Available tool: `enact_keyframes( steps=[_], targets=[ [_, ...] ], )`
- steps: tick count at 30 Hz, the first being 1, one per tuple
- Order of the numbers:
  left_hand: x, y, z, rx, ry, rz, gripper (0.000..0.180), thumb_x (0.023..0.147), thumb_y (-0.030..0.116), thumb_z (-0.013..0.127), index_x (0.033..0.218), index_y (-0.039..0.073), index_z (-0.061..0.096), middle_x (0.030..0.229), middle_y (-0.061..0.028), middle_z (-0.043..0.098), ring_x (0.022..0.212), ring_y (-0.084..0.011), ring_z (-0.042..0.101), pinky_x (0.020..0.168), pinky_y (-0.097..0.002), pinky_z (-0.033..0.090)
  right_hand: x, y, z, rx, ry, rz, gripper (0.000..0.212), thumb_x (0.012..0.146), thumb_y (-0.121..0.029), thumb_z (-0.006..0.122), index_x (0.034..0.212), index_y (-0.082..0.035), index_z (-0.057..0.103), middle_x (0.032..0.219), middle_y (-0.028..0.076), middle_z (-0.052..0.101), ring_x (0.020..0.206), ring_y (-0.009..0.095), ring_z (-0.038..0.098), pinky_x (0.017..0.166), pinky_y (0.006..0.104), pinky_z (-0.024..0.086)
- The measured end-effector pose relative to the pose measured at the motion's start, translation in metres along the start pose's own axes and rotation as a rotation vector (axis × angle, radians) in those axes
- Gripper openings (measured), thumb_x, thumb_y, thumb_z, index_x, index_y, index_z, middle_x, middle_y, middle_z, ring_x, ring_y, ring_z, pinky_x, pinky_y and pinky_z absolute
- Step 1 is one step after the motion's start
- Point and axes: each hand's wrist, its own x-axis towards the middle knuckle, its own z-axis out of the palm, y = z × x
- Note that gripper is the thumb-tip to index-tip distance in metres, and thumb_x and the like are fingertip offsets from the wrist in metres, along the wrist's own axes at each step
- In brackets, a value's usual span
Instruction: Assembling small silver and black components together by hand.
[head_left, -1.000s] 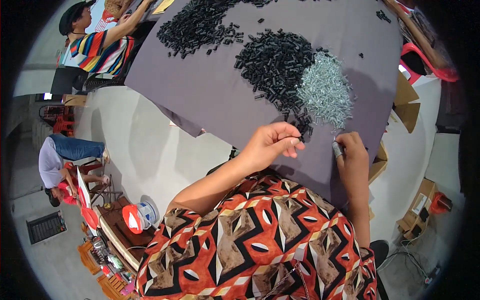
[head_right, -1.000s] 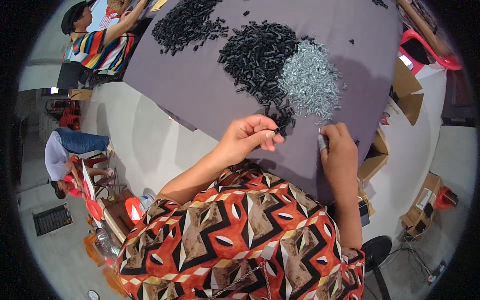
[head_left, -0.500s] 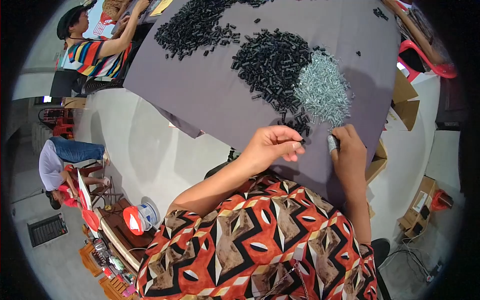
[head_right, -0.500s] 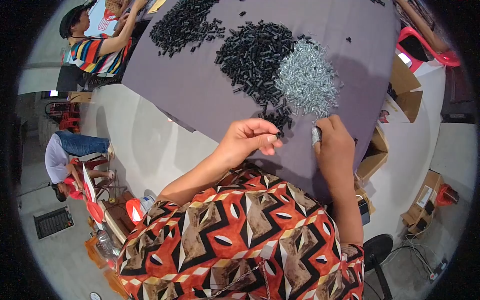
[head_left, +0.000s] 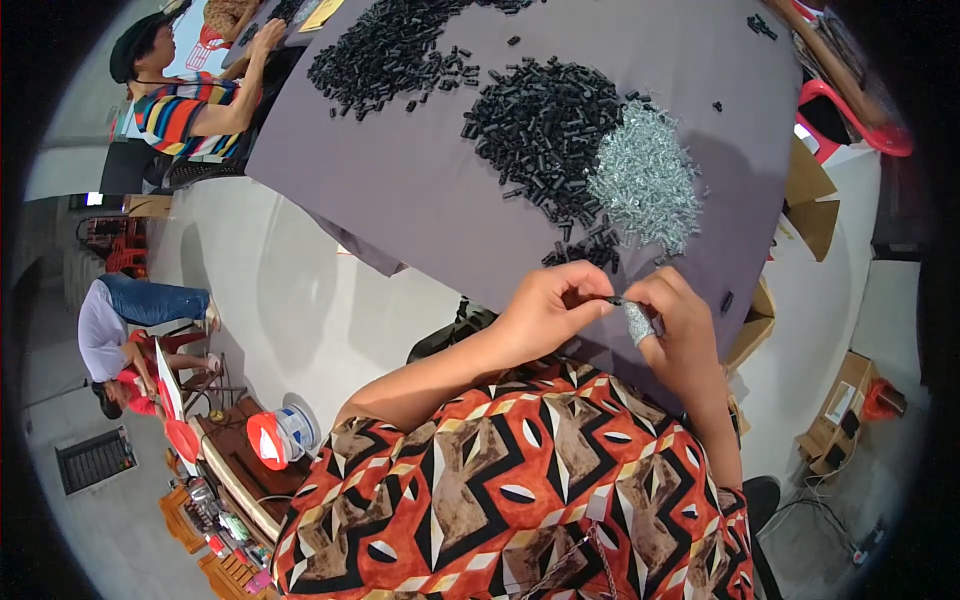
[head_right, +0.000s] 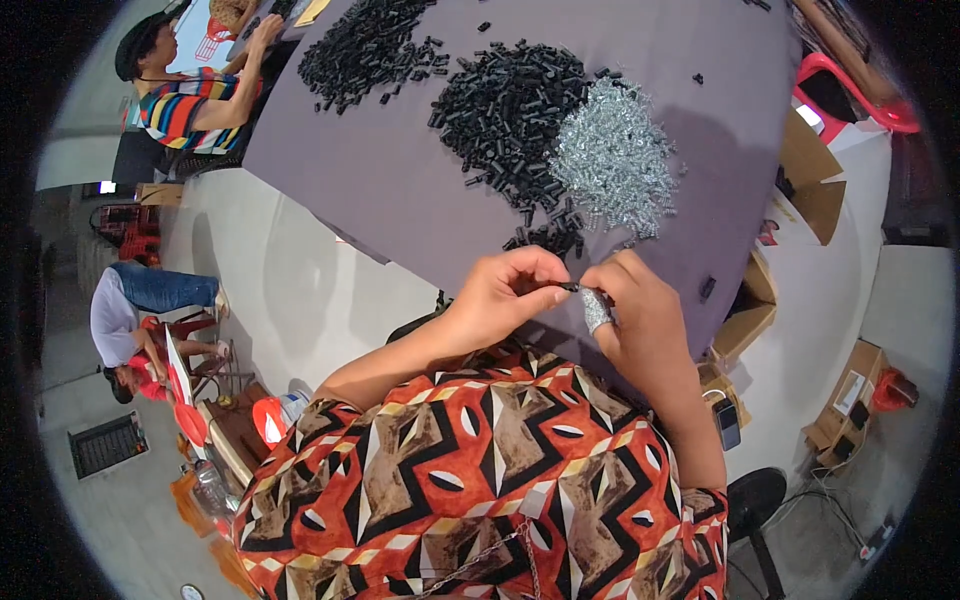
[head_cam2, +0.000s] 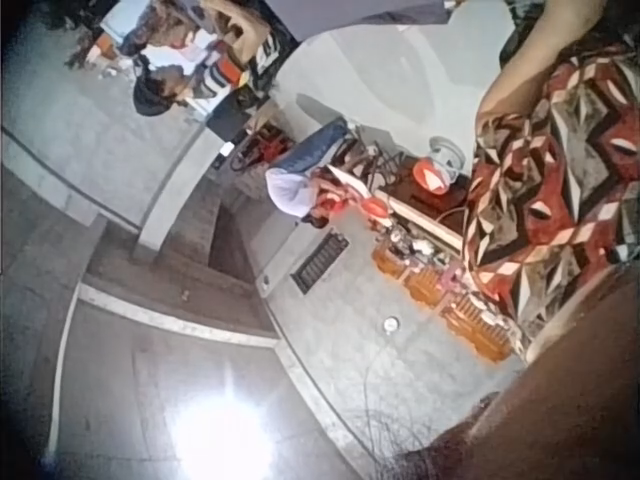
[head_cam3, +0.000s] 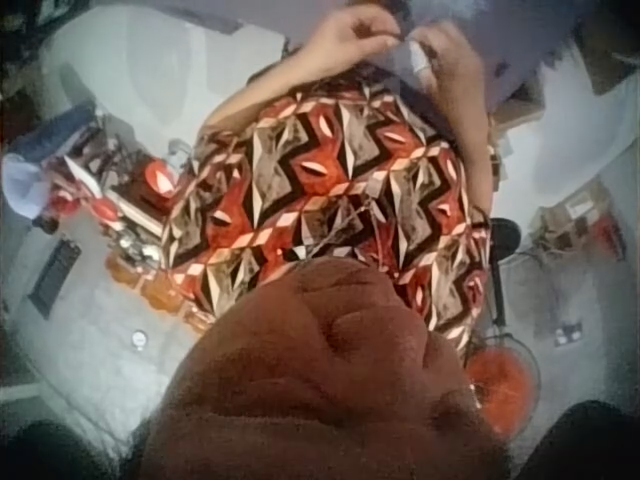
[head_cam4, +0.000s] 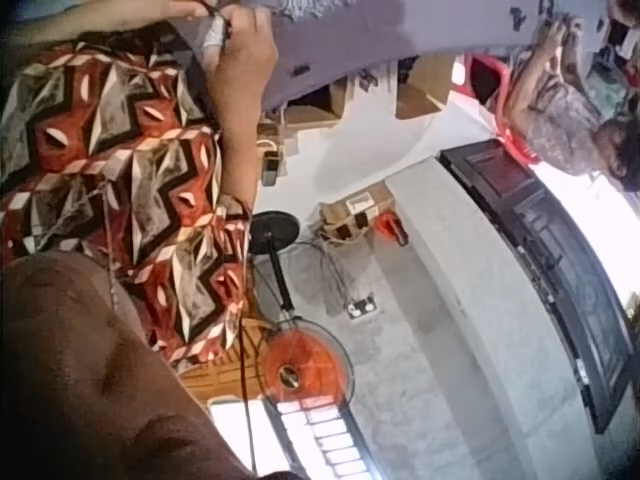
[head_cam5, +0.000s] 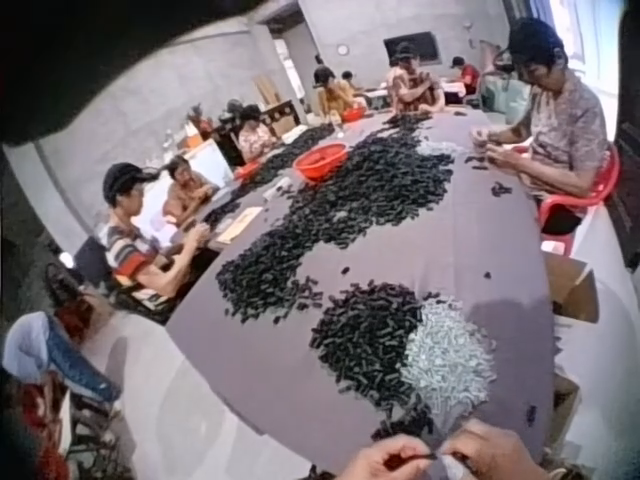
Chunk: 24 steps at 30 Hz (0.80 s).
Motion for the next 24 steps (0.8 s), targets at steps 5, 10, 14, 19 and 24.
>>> enact_keyframes(
  steps=[5, 10, 14, 19, 24],
  targets=[
    [-0.009, 0.001, 0.0, 0.36, -0.022, 0.251, 0.013, 0.091, 0.005, 0.069, 0.101, 0.0, 0.065, 0.091, -0.0072, 0.069, 0.08, -0.0159, 0.066, 0.067, -0.0296, 0.051, -0.005, -0.002, 0.005, 0.036, -0.076, 0.028, 0.032, 0.067, 0.008, 0.063, 0.098, -0.002, 0.062, 0.09, 0.014, 0.058, 0.079, 0.036, 0.062, 0.07, 0.0399, 0.051],
    [-0.023, 0.006, -0.01, 0.49, -0.223, 0.284, 0.018, 0.087, 0.002, 0.071, 0.104, 0.004, 0.069, 0.095, -0.0109, 0.068, 0.086, -0.0287, 0.067, 0.074, -0.035, 0.053, -0.008, -0.002, 0.002, 0.203, -0.211, 0.091, 0.026, 0.069, 0.008, 0.064, 0.093, -0.001, 0.063, 0.085, 0.012, 0.059, 0.076, 0.029, 0.063, 0.068, 0.0355, 0.05],
    [-0.027, 0.0, -0.016, 0.461, -0.349, 0.373, 0.016, 0.087, 0.003, 0.072, 0.103, 0.005, 0.07, 0.094, -0.0093, 0.069, 0.085, -0.0263, 0.068, 0.074, -0.0341, 0.052, -0.009, 0.002, 0.002, 0.472, -0.418, 0.3, 0.019, 0.075, 0.006, 0.068, 0.093, -0.001, 0.064, 0.081, 0.005, 0.059, 0.073, 0.015, 0.058, 0.066, 0.0294, 0.047],
    [-0.034, -0.004, -0.028, 0.326, -0.177, 0.185, 0.012, 0.092, 0.004, 0.071, 0.103, 0.001, 0.07, 0.093, -0.0038, 0.07, 0.087, -0.0116, 0.066, 0.077, -0.027, 0.052, -0.004, 0.011, 0.014, 0.36, -0.04, 0.231, 0.019, 0.078, 0.007, 0.066, 0.095, -0.001, 0.063, 0.083, 0.006, 0.059, 0.074, 0.015, 0.059, 0.067, 0.029, 0.047],
    [-0.038, -0.01, -0.039, 0.01, 0.153, -0.031, 0.014, 0.094, 0.0, 0.069, 0.108, -0.003, 0.069, 0.094, -0.0017, 0.069, 0.082, -0.0071, 0.062, 0.074, -0.0226, 0.052, 0.013, 0.004, 0.021, 0.052, -0.178, 0.018, 0.032, 0.071, 0.006, 0.061, 0.102, -0.003, 0.065, 0.098, 0.017, 0.062, 0.087, 0.039, 0.064, 0.074, 0.0426, 0.052]
  ],
)
